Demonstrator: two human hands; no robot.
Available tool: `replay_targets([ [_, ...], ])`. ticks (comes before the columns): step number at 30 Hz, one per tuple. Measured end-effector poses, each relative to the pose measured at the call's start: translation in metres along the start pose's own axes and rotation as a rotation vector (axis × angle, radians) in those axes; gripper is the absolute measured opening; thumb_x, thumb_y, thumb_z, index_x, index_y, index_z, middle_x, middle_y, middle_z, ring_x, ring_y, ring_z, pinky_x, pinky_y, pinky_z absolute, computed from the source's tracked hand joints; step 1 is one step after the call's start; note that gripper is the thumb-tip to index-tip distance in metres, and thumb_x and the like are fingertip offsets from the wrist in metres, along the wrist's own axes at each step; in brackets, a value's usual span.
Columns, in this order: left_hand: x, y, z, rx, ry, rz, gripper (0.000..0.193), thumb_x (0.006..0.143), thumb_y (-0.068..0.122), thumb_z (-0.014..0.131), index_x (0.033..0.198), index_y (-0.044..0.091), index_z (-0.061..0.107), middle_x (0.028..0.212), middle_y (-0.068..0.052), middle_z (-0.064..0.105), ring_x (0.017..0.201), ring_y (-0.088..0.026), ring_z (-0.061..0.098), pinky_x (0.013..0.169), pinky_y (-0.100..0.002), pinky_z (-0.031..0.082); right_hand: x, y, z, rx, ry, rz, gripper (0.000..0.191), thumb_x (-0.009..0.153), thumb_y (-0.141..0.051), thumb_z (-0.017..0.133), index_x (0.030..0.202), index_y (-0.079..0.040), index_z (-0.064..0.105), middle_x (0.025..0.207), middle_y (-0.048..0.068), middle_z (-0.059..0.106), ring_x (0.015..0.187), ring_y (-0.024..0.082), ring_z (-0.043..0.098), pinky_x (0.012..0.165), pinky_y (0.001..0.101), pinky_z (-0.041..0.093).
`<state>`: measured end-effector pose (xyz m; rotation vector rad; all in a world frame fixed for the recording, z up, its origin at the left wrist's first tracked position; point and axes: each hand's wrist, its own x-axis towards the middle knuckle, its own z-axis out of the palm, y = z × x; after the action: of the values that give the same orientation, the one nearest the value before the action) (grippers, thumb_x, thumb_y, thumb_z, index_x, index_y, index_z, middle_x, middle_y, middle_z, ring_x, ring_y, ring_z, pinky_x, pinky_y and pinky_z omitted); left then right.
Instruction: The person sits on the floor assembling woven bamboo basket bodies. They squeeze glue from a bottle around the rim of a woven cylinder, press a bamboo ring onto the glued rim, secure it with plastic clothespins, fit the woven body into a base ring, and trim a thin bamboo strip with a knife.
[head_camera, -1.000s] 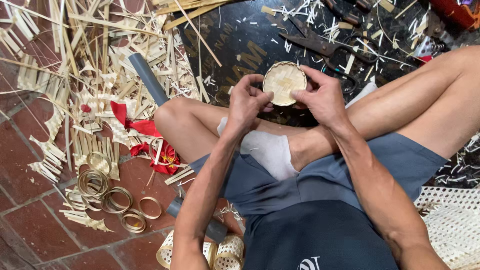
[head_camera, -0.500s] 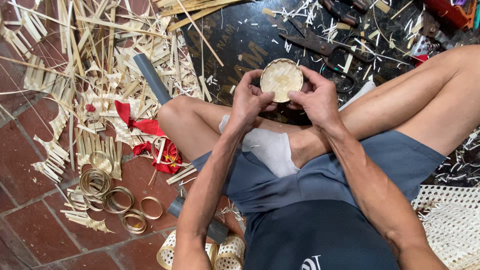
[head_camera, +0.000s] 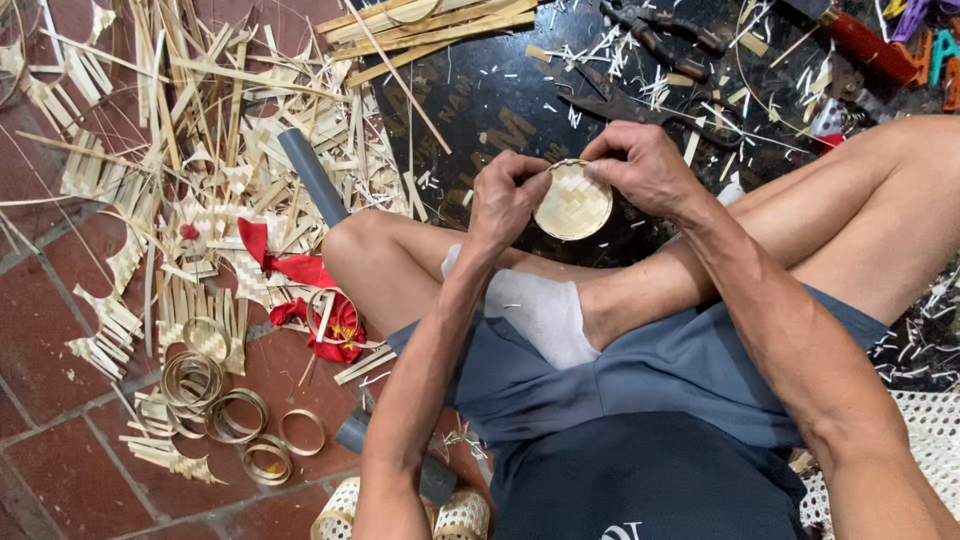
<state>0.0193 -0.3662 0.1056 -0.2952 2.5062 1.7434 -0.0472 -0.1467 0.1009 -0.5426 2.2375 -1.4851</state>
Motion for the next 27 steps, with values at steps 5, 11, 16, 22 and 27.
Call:
replay_targets([
  [5, -0.003, -0.014, 0.005, -0.064, 0.017, -0.062, 0.017, 0.087, 0.013, 0.075, 0.097, 0.000, 0.077, 0.087, -0.008, 0.072, 0.075, -0.014, 0.069, 0.067, -0.030, 0.056, -0.004, -0.001, 0.002, 0.016, -0.021, 0.047, 0.015, 0.089, -0.006, 0.072, 0.101, 0.003, 0.072, 0.092, 0.007, 0.068, 0.082, 0.013, 0.064, 0.072, 0.0275, 0.052],
  [11, 0.004, -0.014, 0.012, 0.014, 0.152, 0.113, 0.013, 0.087, 0.012, 0.075, 0.096, 0.002, 0.076, 0.086, -0.009, 0.066, 0.076, -0.018, 0.068, 0.069, -0.032, 0.055, 0.002, -0.010, 0.005, 0.024, 0.040, 0.020, 0.013, 0.090, -0.008, 0.074, 0.097, 0.002, 0.071, 0.091, 0.006, 0.063, 0.080, 0.013, 0.061, 0.069, 0.0287, 0.050],
  [16, 0.008, -0.011, 0.002, 0.058, 0.186, 0.197, 0.015, 0.087, 0.013, 0.078, 0.099, 0.004, 0.076, 0.088, -0.009, 0.067, 0.080, -0.019, 0.069, 0.072, -0.032, 0.055, 0.010, -0.025, 0.017, -0.244, 0.198, -0.121, 0.008, 0.094, -0.007, 0.074, 0.096, 0.001, 0.071, 0.091, 0.013, 0.065, 0.081, 0.024, 0.065, 0.073, 0.0340, 0.052],
  [22, 0.005, 0.000, -0.019, -0.047, 0.135, -0.045, 0.025, 0.083, 0.018, 0.082, 0.102, 0.004, 0.075, 0.089, -0.008, 0.072, 0.080, -0.017, 0.071, 0.072, -0.030, 0.056, 0.019, -0.051, 0.021, -0.369, 0.192, -0.164, 0.012, 0.092, -0.012, 0.072, 0.091, -0.001, 0.073, 0.088, 0.016, 0.068, 0.077, 0.030, 0.068, 0.068, 0.0378, 0.053],
  [27, -0.012, -0.034, -0.169, 0.249, 0.480, 0.076, 0.018, 0.101, 0.015, 0.068, 0.114, 0.004, 0.072, 0.104, -0.010, 0.068, 0.095, -0.020, 0.066, 0.083, -0.035, 0.053, 0.117, -0.073, 0.038, -0.406, 0.115, -0.340, 0.015, 0.103, -0.016, 0.069, 0.103, -0.002, 0.074, 0.094, 0.016, 0.072, 0.085, 0.031, 0.070, 0.077, 0.0409, 0.055],
])
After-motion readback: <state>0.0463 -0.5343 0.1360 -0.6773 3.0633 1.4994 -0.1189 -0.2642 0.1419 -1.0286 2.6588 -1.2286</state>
